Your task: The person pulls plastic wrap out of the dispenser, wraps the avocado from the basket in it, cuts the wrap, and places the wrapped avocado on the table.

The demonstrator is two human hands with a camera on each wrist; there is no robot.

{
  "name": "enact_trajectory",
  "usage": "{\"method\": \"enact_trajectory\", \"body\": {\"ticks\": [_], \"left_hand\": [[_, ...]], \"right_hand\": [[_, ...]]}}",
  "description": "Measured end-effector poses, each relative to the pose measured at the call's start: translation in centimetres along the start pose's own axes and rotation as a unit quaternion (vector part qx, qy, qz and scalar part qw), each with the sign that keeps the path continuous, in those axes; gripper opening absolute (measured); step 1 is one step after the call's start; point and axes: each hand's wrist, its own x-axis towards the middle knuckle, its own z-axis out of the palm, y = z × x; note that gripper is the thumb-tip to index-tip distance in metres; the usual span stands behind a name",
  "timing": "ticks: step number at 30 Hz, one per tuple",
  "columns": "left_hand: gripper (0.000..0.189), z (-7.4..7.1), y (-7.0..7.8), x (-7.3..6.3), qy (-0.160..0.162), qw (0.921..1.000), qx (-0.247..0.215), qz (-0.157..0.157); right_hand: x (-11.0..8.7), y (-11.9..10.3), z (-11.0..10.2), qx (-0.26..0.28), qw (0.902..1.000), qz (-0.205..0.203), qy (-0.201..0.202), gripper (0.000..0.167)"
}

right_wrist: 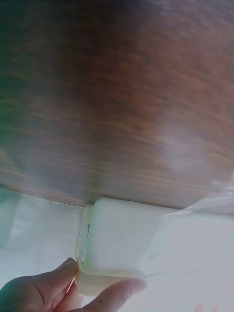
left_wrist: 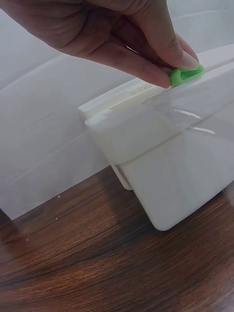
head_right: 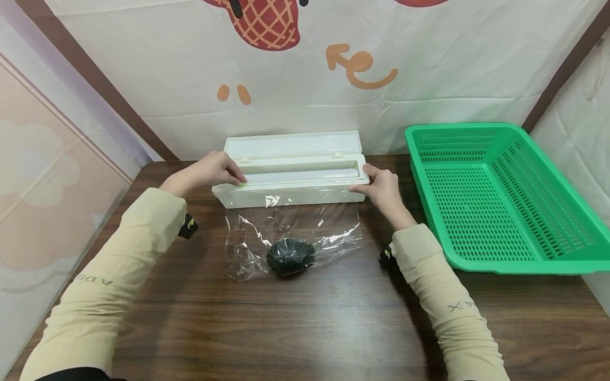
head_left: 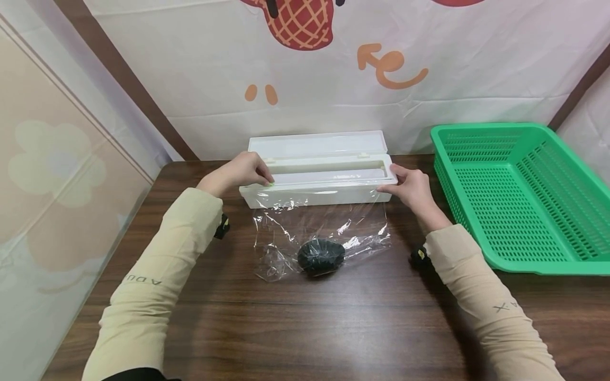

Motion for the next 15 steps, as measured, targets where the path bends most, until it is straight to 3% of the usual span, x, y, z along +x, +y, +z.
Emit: {"method": "enact_trajectory", "body": {"ticks": [15], "left_hand": [[0.007, -0.29, -0.64, -0.34, -0.002, 0.9999, 0.003, -0.01]], "right_hand": [[-0.07, 0.0, -0.05, -0.002, 1.0, -0.004, -0.005, 0.06]]}}
